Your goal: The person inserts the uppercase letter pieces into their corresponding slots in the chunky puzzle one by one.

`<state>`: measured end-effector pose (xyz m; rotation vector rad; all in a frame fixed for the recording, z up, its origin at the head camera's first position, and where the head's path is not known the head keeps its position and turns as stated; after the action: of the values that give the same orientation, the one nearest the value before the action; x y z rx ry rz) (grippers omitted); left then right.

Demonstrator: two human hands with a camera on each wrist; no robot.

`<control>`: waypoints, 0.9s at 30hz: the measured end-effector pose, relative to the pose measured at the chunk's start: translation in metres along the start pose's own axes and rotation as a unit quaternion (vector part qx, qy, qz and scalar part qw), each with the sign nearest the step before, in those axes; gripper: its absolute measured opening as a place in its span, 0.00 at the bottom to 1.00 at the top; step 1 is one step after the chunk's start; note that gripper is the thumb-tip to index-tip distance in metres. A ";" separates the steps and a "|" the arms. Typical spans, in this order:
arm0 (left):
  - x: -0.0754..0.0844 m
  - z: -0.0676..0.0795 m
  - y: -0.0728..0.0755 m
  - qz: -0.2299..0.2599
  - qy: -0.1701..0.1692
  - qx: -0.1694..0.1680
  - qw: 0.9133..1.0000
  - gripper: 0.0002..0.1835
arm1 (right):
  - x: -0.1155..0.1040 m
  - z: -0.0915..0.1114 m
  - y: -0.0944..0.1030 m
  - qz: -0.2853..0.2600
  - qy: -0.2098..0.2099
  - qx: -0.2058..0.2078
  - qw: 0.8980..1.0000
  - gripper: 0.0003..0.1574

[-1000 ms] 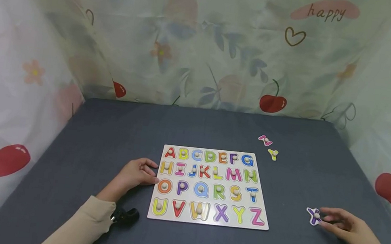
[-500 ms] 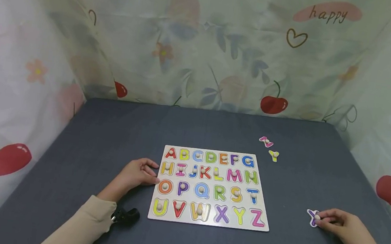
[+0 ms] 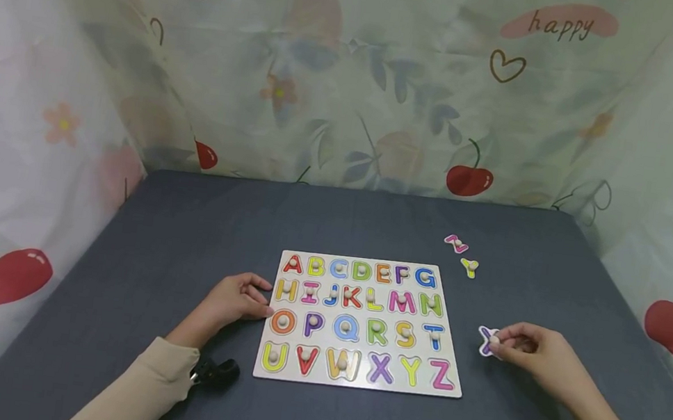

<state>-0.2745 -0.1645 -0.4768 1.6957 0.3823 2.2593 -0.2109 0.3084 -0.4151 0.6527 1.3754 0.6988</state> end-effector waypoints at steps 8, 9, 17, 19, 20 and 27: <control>0.001 0.000 0.000 -0.001 -0.003 -0.002 1.000 0.26 | -0.065 -0.005 -0.042 -0.048 0.034 -0.020 0.998 0.18; 0.000 0.000 0.000 -0.001 -0.003 -0.003 1.000 0.26 | -0.071 -0.005 -0.048 -0.055 0.042 -0.024 0.997 0.17; 0.000 0.000 0.000 0.004 -0.001 -0.002 1.000 0.26 | -0.094 0.002 -0.094 -0.087 0.079 -0.057 0.991 0.12; 0.001 0.000 0.000 0.002 -0.004 -0.003 1.000 0.26 | -0.096 0.004 -0.103 -0.089 0.090 -0.066 0.990 0.10; 0.001 0.000 0.000 0.002 -0.004 -0.003 1.000 0.26 | -0.096 0.005 -0.107 -0.088 0.096 -0.069 0.989 0.10; 0.001 0.001 0.000 0.002 -0.006 -0.004 1.000 0.26 | -0.100 0.010 -0.120 -0.064 0.132 -0.070 0.987 0.08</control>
<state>-0.2740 -0.1645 -0.4756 1.7063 0.3663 2.2501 -0.2000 0.1548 -0.4420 0.3649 1.5797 0.7916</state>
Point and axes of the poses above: each hand's wrist, its own z-axis away from the middle knuckle, its own y-axis out of the back of the hand, x = y × z, the point moved 8 cm from there along -z, towards the middle knuckle, and after that the axes turned 5 degrees about x, right-handed, at the moved point
